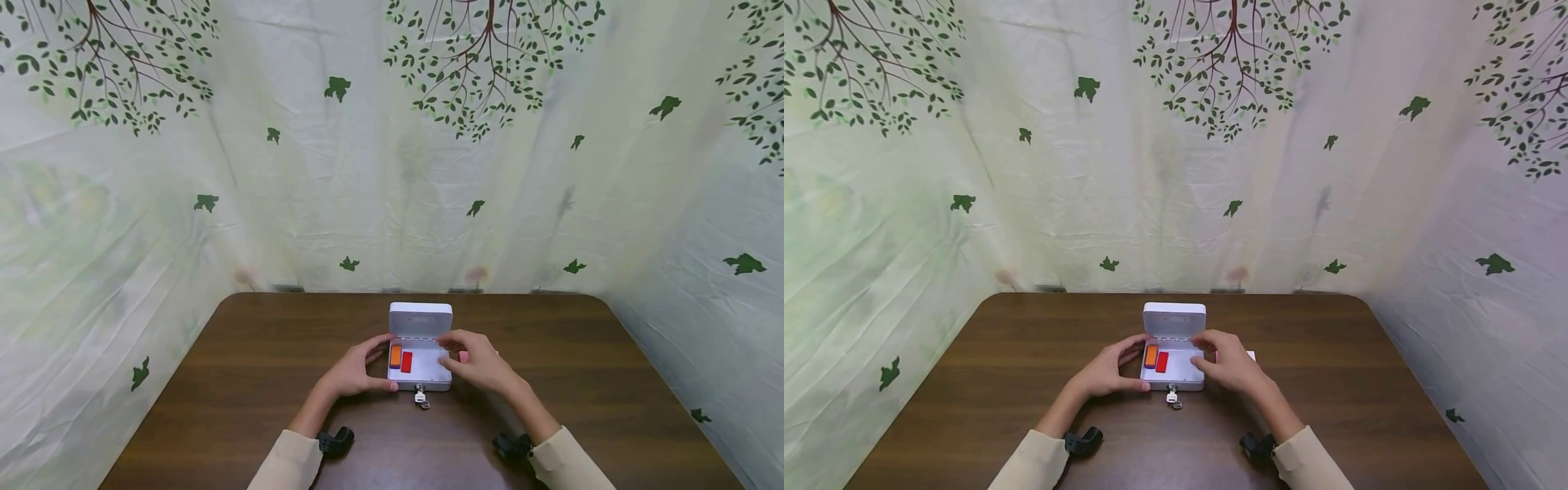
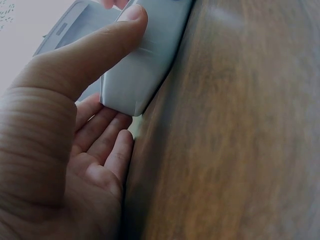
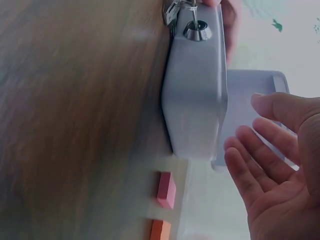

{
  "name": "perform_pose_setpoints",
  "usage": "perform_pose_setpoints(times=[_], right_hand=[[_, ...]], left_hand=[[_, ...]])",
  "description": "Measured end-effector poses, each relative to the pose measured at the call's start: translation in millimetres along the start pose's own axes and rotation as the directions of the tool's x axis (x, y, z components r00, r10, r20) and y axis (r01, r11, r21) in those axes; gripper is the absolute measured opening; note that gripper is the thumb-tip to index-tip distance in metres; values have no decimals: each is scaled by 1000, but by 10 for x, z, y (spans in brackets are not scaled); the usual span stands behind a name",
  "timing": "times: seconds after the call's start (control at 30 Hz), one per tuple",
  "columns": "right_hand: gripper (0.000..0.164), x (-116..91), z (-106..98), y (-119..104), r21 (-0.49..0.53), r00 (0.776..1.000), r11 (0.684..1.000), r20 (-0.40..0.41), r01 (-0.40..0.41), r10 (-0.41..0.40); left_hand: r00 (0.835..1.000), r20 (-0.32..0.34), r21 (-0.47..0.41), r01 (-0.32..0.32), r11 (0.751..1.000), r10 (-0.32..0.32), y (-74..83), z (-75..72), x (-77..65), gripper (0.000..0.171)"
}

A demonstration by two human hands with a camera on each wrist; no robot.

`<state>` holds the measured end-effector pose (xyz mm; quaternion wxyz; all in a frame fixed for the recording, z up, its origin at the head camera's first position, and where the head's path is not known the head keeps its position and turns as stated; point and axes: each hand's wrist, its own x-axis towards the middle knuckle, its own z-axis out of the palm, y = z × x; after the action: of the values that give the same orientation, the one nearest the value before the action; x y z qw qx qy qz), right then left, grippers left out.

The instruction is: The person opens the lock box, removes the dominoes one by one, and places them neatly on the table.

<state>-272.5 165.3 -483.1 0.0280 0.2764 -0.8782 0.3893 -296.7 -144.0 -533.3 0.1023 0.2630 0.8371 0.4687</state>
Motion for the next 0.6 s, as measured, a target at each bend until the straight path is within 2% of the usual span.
perform_pose_setpoints(times=[0.23,0.6], right_hand=[[35,81,82,-42,-5,1000,1000,32,0,0],[38,205,230,-121,-16,994,998,90,-60,62]], left_hand=[[1000,-2,8,10,1000,-10,-11,-2,0,96],[1000,-6,0,3,1000,-3,-2,6,-11,95]])
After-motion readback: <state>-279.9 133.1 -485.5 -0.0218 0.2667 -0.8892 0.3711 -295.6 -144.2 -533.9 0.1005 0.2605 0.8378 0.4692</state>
